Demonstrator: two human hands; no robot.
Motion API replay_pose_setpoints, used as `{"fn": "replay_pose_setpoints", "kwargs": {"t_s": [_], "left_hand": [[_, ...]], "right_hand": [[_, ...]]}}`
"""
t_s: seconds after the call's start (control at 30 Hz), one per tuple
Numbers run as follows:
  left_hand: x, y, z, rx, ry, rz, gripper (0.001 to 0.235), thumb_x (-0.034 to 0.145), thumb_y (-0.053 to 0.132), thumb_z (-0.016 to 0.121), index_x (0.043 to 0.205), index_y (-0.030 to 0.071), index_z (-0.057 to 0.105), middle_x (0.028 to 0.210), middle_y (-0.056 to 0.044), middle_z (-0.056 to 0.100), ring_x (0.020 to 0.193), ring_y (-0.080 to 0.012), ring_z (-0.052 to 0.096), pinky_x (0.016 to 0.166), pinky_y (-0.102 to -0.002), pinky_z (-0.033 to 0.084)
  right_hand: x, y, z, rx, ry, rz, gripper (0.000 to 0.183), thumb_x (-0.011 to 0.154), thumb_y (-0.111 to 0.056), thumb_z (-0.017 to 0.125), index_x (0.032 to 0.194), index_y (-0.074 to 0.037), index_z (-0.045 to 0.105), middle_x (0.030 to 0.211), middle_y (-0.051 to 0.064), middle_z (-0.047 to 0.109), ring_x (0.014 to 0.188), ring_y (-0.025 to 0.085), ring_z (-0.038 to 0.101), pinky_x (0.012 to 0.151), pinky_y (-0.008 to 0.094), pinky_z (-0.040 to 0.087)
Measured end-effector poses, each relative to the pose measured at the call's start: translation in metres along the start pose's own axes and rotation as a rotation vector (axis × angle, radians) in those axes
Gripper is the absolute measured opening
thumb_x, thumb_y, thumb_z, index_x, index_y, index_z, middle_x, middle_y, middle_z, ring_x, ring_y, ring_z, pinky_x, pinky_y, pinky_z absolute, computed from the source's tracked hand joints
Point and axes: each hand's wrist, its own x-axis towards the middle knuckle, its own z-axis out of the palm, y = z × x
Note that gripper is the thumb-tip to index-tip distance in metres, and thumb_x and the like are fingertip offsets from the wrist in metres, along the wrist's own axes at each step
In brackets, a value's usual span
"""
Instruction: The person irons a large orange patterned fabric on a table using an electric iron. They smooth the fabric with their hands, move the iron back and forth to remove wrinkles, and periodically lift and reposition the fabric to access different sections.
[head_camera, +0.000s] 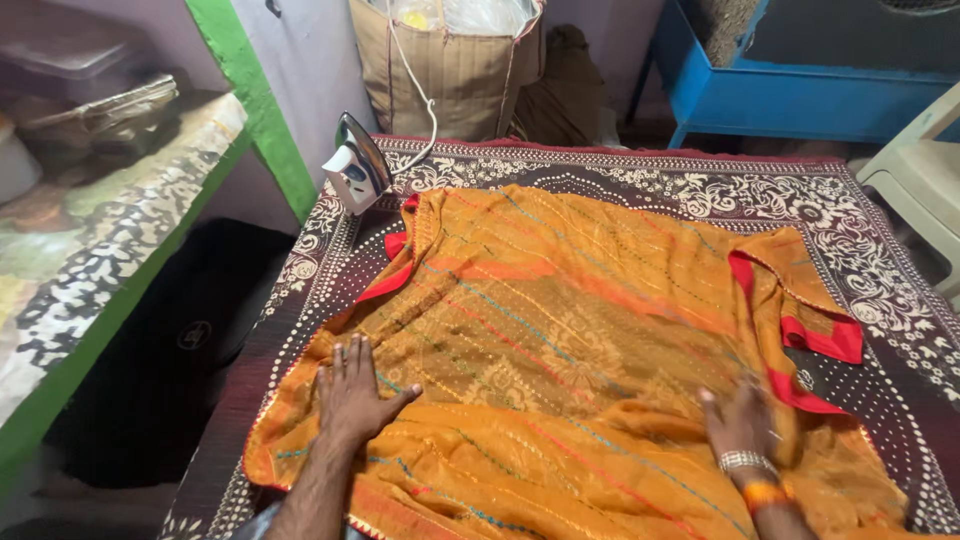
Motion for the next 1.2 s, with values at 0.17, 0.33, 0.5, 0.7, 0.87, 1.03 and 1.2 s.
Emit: {"fn": "replay_pose_setpoints", "kwargs": {"t_s": [0.17, 0.33, 0.5, 0.7, 0.87, 1.03, 1.2], "left_hand": [[-0.017, -0.003, -0.02, 0.018, -0.142, -0.203, 0.152, 0.059, 0.092, 0.072, 0.164, 0.009, -0.001, 0.172, -0.012, -0.003, 0.159, -0.0326, -0.004, 0.121, -0.067, 0.005], [-0.03, -0.015, -0.02, -0.007, -0.274, -0.347, 0.155, 0.057, 0.077, 0.088, 0.165, 0.018, -0.006, 0.174, -0.007, -0.009, 0.16, -0.0323, -0.005, 0.12, -0.07, 0.007], [-0.038, -0.027, -0.014, -0.082, -0.249, -0.351, 0.151, 0.058, 0.069, 0.092, 0.166, 0.021, -0.001, 0.174, -0.009, -0.003, 0.16, -0.0341, -0.001, 0.12, -0.07, 0.008], [-0.045, -0.015, -0.018, -0.084, -0.094, -0.229, 0.146, 0.057, 0.082, 0.082, 0.164, 0.016, 0.008, 0.172, -0.015, 0.002, 0.16, -0.0334, -0.001, 0.121, -0.069, 0.002], [-0.043, -0.001, -0.015, -0.108, -0.019, -0.133, 0.135, 0.064, 0.084, 0.075, 0.16, 0.008, 0.018, 0.169, -0.021, 0.006, 0.158, -0.0354, 0.001, 0.12, -0.069, 0.001], [-0.048, 0.01, -0.025, -0.244, 0.243, 0.098, 0.098, 0.08, 0.064, 0.073, 0.149, 0.002, 0.039, 0.155, -0.021, 0.036, 0.149, -0.0368, 0.026, 0.12, -0.06, 0.017], [-0.066, 0.04, -0.055, -0.518, 0.334, 0.235, 0.051, 0.092, 0.036, 0.071, 0.129, 0.003, 0.063, 0.13, -0.017, 0.067, 0.123, -0.0309, 0.063, 0.107, -0.044, 0.049]], "right_hand": [[-0.015, 0.034, -0.019, -0.236, 0.095, 0.337, 0.08, 0.086, -0.052, 0.081, 0.131, 0.009, 0.055, 0.135, 0.032, 0.06, 0.131, 0.047, 0.053, 0.11, 0.057, 0.039], [-0.015, 0.018, -0.05, 0.171, 0.204, 0.518, 0.066, 0.09, -0.046, 0.08, 0.126, 0.005, 0.057, 0.125, 0.028, 0.064, 0.12, 0.044, 0.06, 0.105, 0.053, 0.045], [-0.004, 0.015, -0.068, 1.003, 0.205, 0.73, 0.037, 0.106, -0.045, 0.06, 0.105, -0.008, 0.063, 0.118, 0.012, 0.074, 0.117, 0.03, 0.069, 0.105, 0.041, 0.049], [0.003, -0.006, -0.097, 1.962, 0.256, 1.09, 0.029, 0.103, -0.044, 0.063, 0.085, -0.021, 0.061, 0.115, -0.001, 0.077, 0.111, 0.02, 0.07, 0.103, 0.043, 0.052], [0.003, -0.03, -0.103, 2.268, 0.3, 1.212, 0.035, 0.101, -0.049, 0.069, 0.083, -0.019, 0.067, 0.092, 0.002, 0.074, 0.094, 0.017, 0.069, 0.097, 0.046, 0.055], [0.01, -0.029, -0.085, 2.571, -0.12, 0.87, 0.027, 0.103, -0.036, 0.07, 0.087, -0.014, 0.075, 0.061, -0.001, 0.059, 0.068, 0.012, 0.059, 0.089, 0.038, 0.06], [0.01, -0.074, -0.098, 2.245, -0.121, 0.9, 0.017, 0.104, -0.017, 0.069, 0.119, -0.016, 0.079, 0.081, -0.005, 0.067, 0.075, 0.004, 0.056, 0.092, 0.032, 0.057]]}}
